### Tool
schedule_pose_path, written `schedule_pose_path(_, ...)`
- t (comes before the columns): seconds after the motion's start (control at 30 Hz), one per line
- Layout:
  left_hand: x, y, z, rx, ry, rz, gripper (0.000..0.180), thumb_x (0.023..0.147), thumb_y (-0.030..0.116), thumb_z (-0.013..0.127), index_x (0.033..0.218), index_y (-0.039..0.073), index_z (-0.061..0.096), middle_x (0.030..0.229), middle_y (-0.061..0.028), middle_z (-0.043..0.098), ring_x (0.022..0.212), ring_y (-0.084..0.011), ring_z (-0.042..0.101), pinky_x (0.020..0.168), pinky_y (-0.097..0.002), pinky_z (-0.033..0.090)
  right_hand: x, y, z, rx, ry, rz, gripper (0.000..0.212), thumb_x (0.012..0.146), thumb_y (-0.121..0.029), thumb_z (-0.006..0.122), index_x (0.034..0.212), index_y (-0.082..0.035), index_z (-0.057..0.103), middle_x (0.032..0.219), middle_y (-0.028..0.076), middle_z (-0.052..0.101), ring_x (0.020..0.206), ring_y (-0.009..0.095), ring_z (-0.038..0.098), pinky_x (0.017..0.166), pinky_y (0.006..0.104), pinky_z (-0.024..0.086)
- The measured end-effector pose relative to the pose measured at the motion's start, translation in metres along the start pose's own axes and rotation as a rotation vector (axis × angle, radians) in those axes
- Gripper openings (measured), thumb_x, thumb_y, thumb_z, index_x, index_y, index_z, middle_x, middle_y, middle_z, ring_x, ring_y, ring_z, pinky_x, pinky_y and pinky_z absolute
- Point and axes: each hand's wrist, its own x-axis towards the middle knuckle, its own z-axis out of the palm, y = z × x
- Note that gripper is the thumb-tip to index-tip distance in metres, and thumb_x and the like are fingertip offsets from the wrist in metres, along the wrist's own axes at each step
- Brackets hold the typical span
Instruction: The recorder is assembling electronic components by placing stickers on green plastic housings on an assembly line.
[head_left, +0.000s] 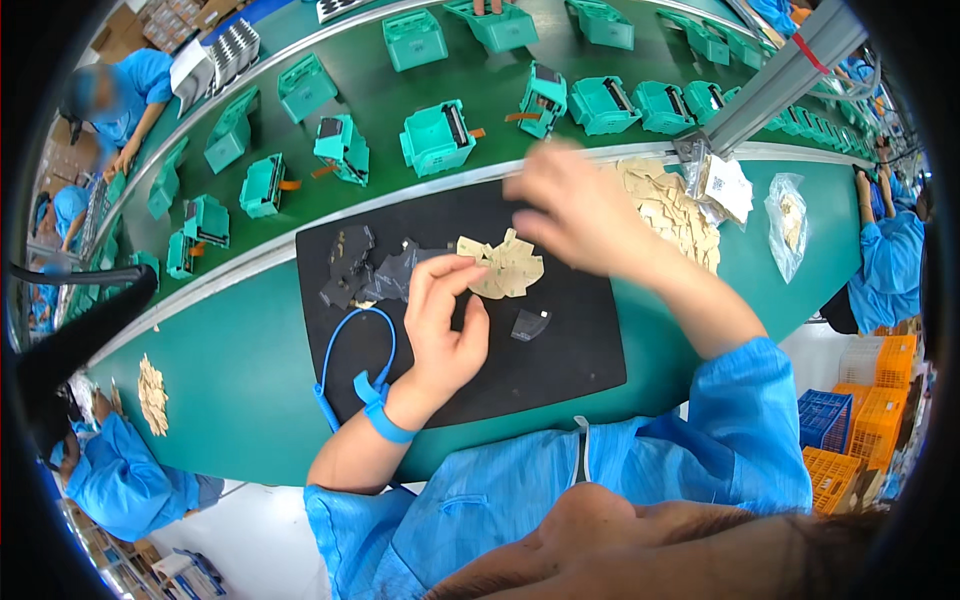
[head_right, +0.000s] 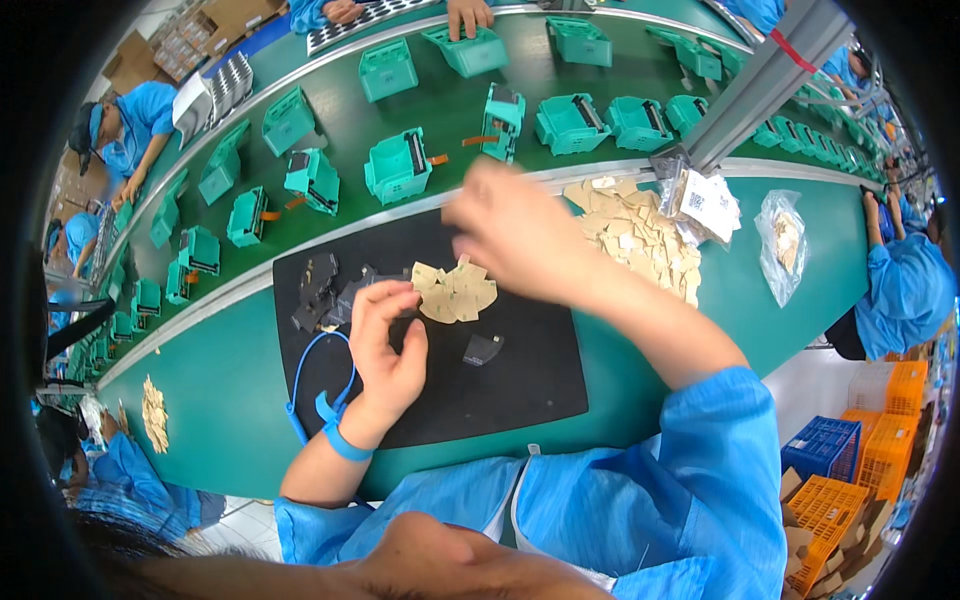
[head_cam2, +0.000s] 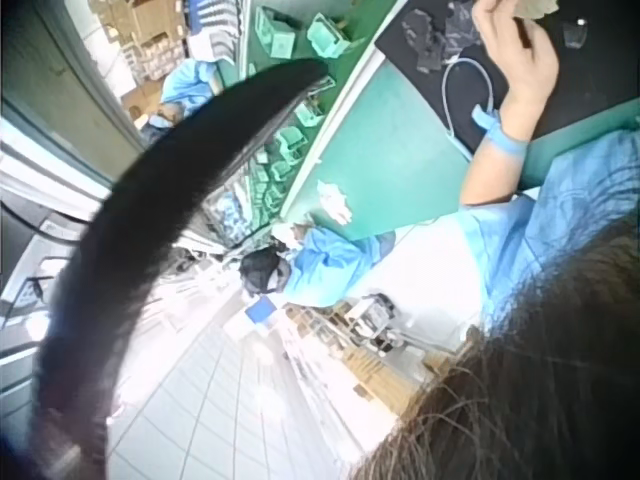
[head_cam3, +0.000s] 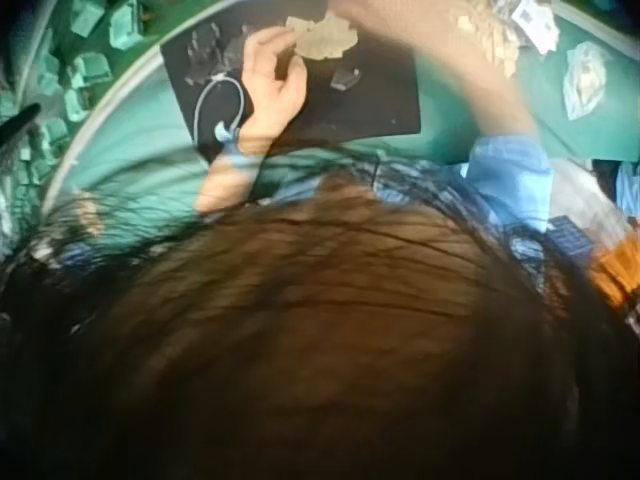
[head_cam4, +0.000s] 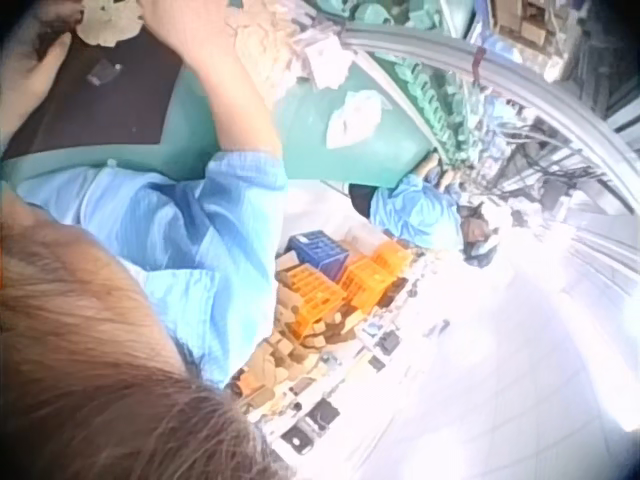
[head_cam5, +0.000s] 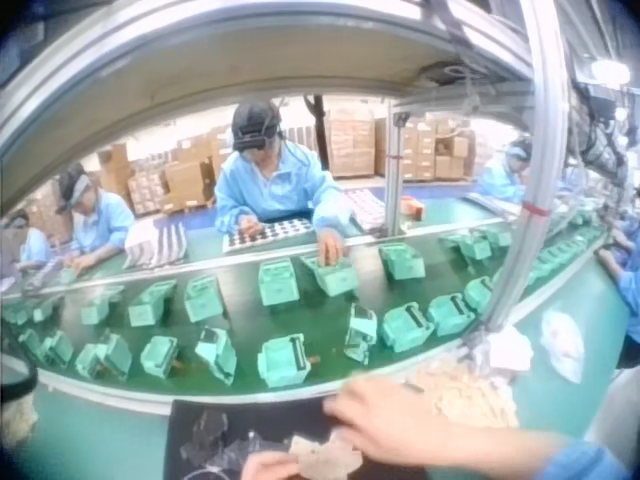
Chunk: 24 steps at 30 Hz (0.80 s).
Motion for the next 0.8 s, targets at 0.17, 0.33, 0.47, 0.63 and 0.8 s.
schedule_pose_path(0.17, -0.002, -0.002, 0.013, -0.21, 0.073, -0.101, 0.036, 0.068, -0.017, 0.052, 0.099, 0.001, 0.059, 0.097, -0.0104, 0.052, 0.076, -0.0147, 0.055, 0.063, -0.0229, 0.048, -0.046, -0.03, 0.019, 0.256, -0.417, -0.158, 0.013, 0.072, -0.009, 0.064, 0.084, -0.006, 0.062, 0.088, 0.009, 0.053, 0.09, 0.025, 0.054, 0.075, 0.0367, 0.045)
schedule_pose_path(0.33, -0.005, -0.004, 0.013, -0.293, 0.037, -0.196, 0.033, 0.072, -0.014, 0.054, 0.101, 0.0, 0.059, 0.097, -0.0103, 0.054, 0.076, -0.0135, 0.057, 0.065, -0.023, 0.049, -0.046, -0.032, 0.021, 0.161, -0.366, -0.182, 0.011, 0.07, -0.009, 0.063, 0.08, -0.004, 0.061, 0.086, 0.007, 0.053, 0.087, 0.023, 0.054, 0.072, 0.0355, 0.045)
schedule_pose_path(0.47, -0.009, -0.002, 0.009, -0.797, -0.109, -0.592, 0.026, 0.082, -0.007, 0.057, 0.108, -0.003, 0.057, 0.095, -0.0074, 0.06, 0.079, -0.0108, 0.058, 0.068, -0.0228, 0.049, -0.057, -0.041, 0.012, 0.072, 0.094, -0.311, 0.012, 0.061, -0.008, 0.062, 0.072, -0.005, 0.056, 0.074, 0.004, 0.05, 0.073, 0.02, 0.053, 0.06, 0.0315, 0.043)
schedule_pose_path(0.63, -0.012, 0.006, 0.004, -0.991, -0.399, -0.714, 0.013, 0.084, -0.001, 0.059, 0.096, -0.004, 0.062, 0.089, -0.0082, 0.064, 0.077, -0.0124, 0.06, 0.07, -0.0261, 0.049, -0.07, -0.041, 0.018, -0.18, 0.43, -0.54, 0.019, 0.051, -0.012, 0.064, 0.066, -0.009, 0.053, 0.073, 0.004, 0.053, 0.06, 0.016, 0.052, 0.046, 0.0242, 0.037)
schedule_pose_path(0.8, -0.012, 0.002, 0.005, -0.913, -0.379, -0.616, 0.009, 0.084, -0.001, 0.059, 0.093, -0.004, 0.062, 0.087, -0.0085, 0.064, 0.078, -0.0125, 0.06, 0.068, -0.025, 0.05, -0.069, -0.046, 0.011, 0.175, 0.292, -0.263, 0.022, 0.059, -0.015, 0.067, 0.078, -0.008, 0.061, 0.075, 0.003, 0.052, 0.058, 0.016, 0.052, 0.047, 0.0257, 0.041)
